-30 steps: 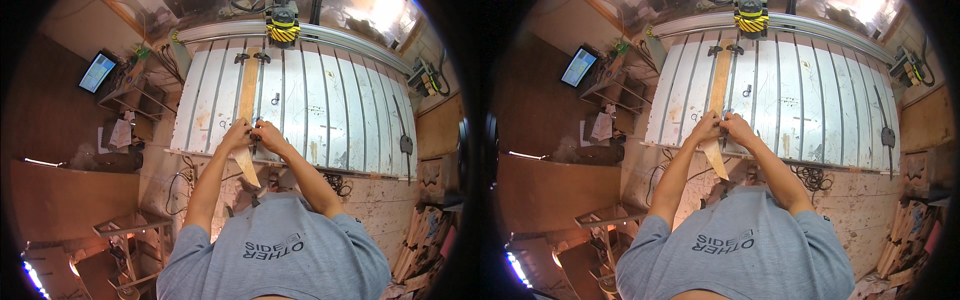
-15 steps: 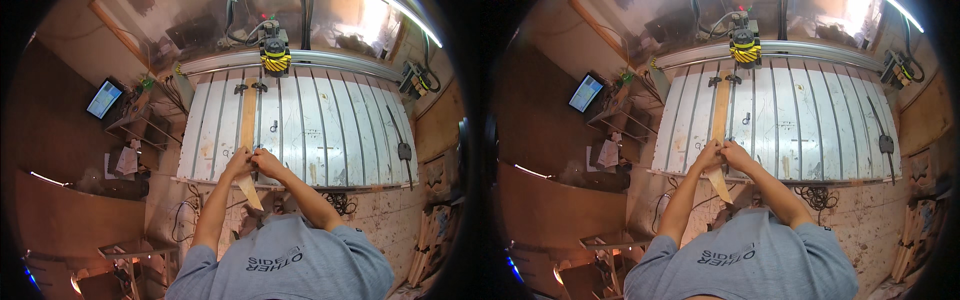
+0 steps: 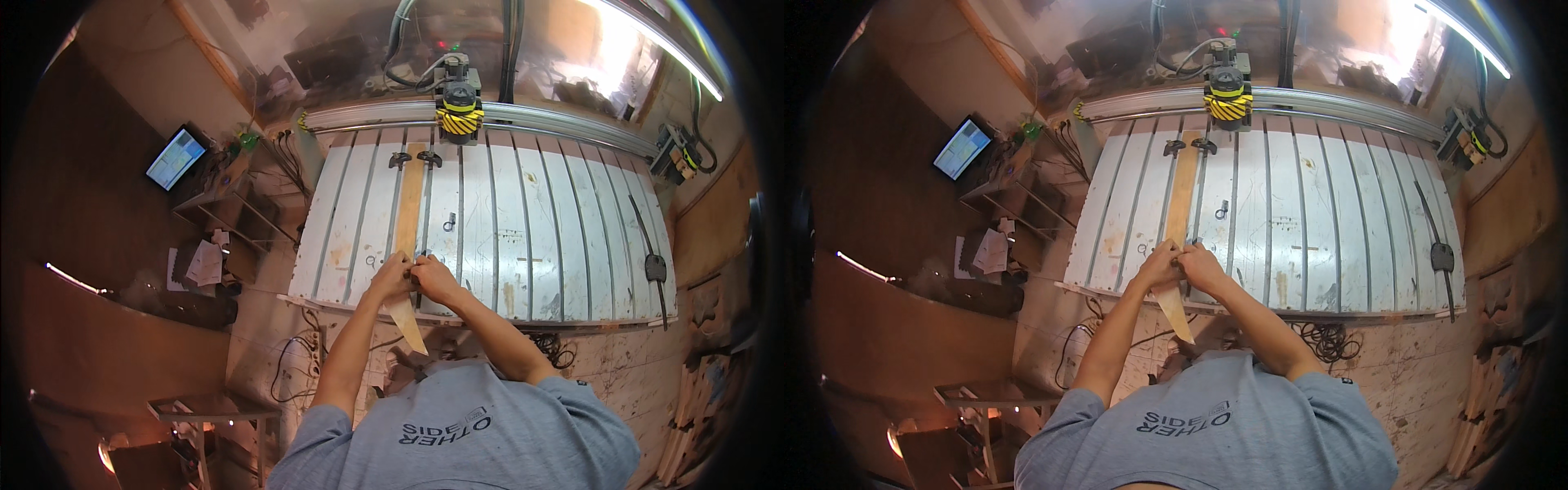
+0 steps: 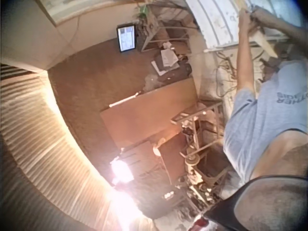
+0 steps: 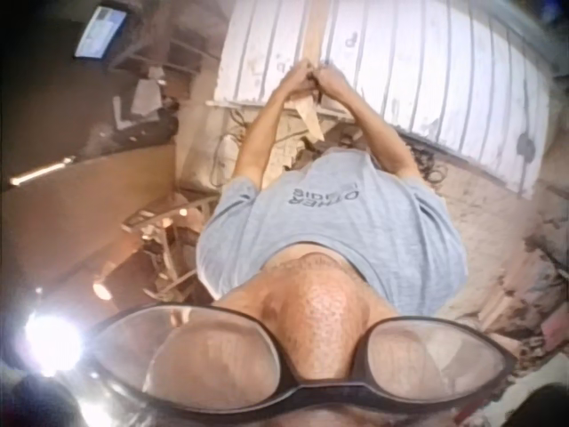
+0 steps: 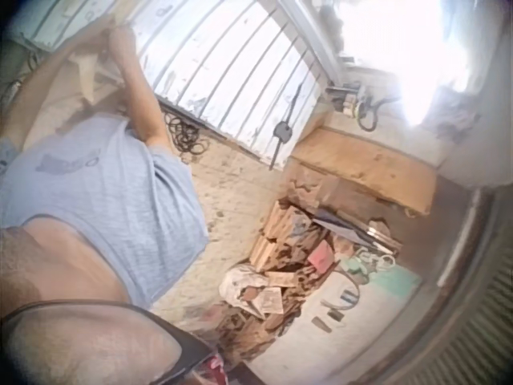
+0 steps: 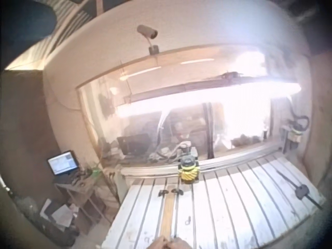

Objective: The person positions and secures a wooden instrument part onto a CNC machine bed using clamps, then operates a small wireless keyboard to control the machine software on a nearby monitor.

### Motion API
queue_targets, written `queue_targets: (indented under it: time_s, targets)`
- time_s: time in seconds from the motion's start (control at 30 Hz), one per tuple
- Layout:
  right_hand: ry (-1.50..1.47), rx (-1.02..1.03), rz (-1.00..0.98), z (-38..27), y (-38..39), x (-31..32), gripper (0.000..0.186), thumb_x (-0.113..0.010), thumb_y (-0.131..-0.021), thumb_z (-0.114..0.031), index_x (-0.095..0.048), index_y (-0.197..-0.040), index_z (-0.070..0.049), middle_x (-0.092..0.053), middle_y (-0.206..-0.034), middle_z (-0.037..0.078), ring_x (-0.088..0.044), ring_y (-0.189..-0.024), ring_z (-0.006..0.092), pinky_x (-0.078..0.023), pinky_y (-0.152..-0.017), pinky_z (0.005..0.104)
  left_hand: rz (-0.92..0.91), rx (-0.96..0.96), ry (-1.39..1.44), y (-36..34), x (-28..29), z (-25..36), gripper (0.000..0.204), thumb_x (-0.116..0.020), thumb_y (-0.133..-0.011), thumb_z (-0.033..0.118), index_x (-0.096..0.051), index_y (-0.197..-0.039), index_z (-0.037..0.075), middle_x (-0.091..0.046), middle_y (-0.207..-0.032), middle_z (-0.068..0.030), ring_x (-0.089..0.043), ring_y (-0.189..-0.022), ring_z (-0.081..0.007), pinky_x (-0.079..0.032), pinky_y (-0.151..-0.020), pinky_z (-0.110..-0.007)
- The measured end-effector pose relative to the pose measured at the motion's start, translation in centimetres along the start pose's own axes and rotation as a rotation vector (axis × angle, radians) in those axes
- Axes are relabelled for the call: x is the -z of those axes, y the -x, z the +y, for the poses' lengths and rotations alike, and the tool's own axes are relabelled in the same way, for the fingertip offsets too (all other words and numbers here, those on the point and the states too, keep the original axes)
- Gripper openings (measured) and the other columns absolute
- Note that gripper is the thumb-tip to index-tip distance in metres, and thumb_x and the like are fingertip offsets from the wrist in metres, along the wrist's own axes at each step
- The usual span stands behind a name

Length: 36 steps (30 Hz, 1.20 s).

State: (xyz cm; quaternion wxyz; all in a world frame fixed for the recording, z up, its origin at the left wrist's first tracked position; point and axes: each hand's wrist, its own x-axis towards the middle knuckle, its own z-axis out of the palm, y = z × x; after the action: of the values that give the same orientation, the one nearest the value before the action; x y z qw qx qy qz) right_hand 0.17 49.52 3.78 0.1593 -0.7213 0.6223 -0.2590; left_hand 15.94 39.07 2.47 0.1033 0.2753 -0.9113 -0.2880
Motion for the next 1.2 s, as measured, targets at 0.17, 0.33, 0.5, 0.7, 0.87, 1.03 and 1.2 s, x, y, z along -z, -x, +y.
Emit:
queue_targets:
  time_s: [0.17,0.33,0.5,0.7,0.87,1.03,1.2]
  targets:
    - [-0.053,-0.309,0.071,-1.7,0.5,1.6,0.027,-0.077,-0.077,-0.022,-0.07,-0.093,-0.002,-0.068,-0.103,0.022,-0.066,-0.097,0.04,-0.056,-0.084,0.0467,-0.005,-0.028,0.029,0.3,-0.2,-0.4,0.037,-0.088,-0.065,0.025,-0.076,-0.097,0.011,-0.058,-0.105,-0.0101,-0.056,-0.106,-0.0308,-0.049,-0.09,-0.04]
    - [0.033,-0.227,-0.017,-1.6,0.2,1.5,0.028,-0.076,-0.082,-0.027,-0.07,-0.097,-0.004,-0.069,-0.101,0.021,-0.065,-0.099,0.0398,-0.055,-0.087,0.0453,-0.017,-0.025,0.018,0.0,-0.1,-0.4,0.04,-0.09,-0.064,0.028,-0.076,-0.098,0.011,-0.058,-0.107,-0.01,-0.056,-0.108,-0.0306,-0.049,-0.091,-0.041]
    - [0.002,-0.047,0.047,-0.9,0.4,1.0,0.024,-0.074,-0.082,-0.023,-0.071,-0.098,-0.005,-0.069,-0.101,0.02,-0.065,-0.1,0.0392,-0.054,-0.089,0.0454,-0.019,0.001,0.01,0.2,0.3,0.7,0.041,-0.091,-0.064,0.028,-0.077,-0.099,0.011,-0.058,-0.107,-0.0099,-0.057,-0.108,-0.0298,-0.05,-0.091,-0.04]
    - [0.097,-0.371,-0.028,-2.7,0.1,2.0,0.02,-0.072,-0.082,-0.018,-0.069,-0.093,-0.002,-0.07,-0.096,0.021,-0.066,-0.097,0.0415,-0.054,-0.084,0.0497,-0.009,-0.057,0.038,0.3,0.2,-0.2,0.043,-0.092,-0.062,0.026,-0.077,-0.099,0.009,-0.058,-0.106,-0.0102,-0.058,-0.105,-0.0287,-0.05,-0.09,-0.038]
    - [0.035,-0.099,-0.017,-1.7,0.2,1.8,0.013,-0.066,-0.083,-0.008,-0.069,-0.095,-0.003,-0.069,-0.098,0.019,-0.066,-0.097,0.0415,-0.054,-0.084,0.0508,0.003,-0.044,0.007,0.2,0.2,0.2,0.042,-0.089,-0.065,0.029,-0.075,-0.099,0.009,-0.056,-0.102,-0.0096,-0.057,-0.099,-0.028,-0.049,-0.085,-0.04]
    - [-0.099,-0.317,0.175,-1.4,1.1,1.4,0.019,-0.067,-0.081,-0.014,-0.068,-0.093,0.001,-0.066,-0.098,0.022,-0.065,-0.09,0.0403,-0.052,-0.082,0.048,-0.019,-0.005,0.058,0.2,0.1,0.5,0.043,-0.091,-0.064,0.032,-0.078,-0.098,0.01,-0.059,-0.101,-0.0102,-0.06,-0.101,-0.0291,-0.05,-0.086,-0.039]
    - [0.111,-0.31,-0.068,-1.4,-0.1,1.3,0.028,-0.07,-0.081,-0.024,-0.068,-0.091,0.002,-0.067,-0.098,0.024,-0.066,-0.095,0.0399,-0.053,-0.084,0.048,-0.011,-0.008,0.085,0.3,0.3,0.0,0.04,-0.089,-0.064,0.028,-0.078,-0.099,0.011,-0.06,-0.1,-0.0113,-0.061,-0.099,-0.0305,-0.051,-0.085,-0.04]
